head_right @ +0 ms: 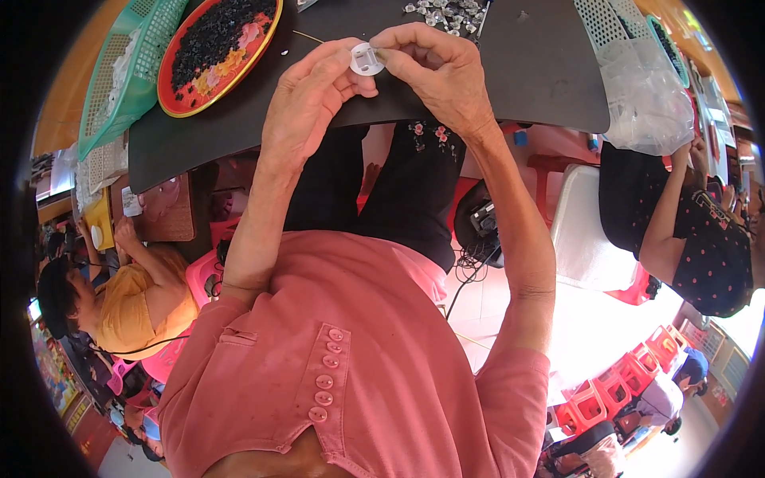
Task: The person assembles small plastic and metal components by inserting tiny metal parts and beads into a plastic housing, using a pick to manipulate the small parts from a tray and container.
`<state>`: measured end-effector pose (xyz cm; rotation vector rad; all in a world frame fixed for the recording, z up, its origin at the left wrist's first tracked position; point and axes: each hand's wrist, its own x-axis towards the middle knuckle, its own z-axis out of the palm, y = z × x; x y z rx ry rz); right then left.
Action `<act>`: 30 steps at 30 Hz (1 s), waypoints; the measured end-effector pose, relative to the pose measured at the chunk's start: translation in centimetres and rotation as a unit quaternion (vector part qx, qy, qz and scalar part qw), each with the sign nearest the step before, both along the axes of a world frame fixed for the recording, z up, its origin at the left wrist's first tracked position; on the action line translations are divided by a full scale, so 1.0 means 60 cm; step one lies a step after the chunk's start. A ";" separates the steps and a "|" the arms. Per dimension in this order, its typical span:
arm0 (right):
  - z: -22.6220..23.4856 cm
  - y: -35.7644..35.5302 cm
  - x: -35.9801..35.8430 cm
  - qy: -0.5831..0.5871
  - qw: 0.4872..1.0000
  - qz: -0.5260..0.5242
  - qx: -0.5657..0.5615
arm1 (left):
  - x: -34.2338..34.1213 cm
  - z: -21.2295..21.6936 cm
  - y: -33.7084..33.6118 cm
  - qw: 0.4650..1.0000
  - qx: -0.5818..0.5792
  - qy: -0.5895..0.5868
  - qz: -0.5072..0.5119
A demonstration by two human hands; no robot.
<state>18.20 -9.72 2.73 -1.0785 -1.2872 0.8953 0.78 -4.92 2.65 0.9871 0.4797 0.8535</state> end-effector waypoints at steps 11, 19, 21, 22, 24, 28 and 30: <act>0.000 0.001 0.000 -0.008 1.000 -0.011 0.011 | -0.005 0.001 0.006 0.999 0.034 0.032 -0.019; -0.003 0.000 -0.001 -0.060 0.998 0.014 -0.013 | -0.003 0.020 0.004 0.955 0.207 0.212 0.005; 0.000 0.000 -0.003 -0.039 0.999 0.019 -0.017 | -0.005 0.024 0.005 0.954 0.203 0.219 0.012; 0.001 -0.001 -0.004 -0.019 0.999 0.025 -0.021 | -0.009 0.026 0.007 0.954 0.204 0.219 0.011; 0.007 -0.002 -0.005 -0.006 0.999 0.024 -0.020 | -0.018 0.029 0.010 0.956 0.187 0.224 0.012; 0.005 -0.001 -0.003 0.001 1.000 0.014 -0.024 | -0.017 0.022 0.014 0.979 0.130 0.155 0.018; 0.006 -0.001 -0.001 0.009 1.000 0.005 -0.021 | -0.020 0.020 0.014 0.973 0.146 0.177 -0.003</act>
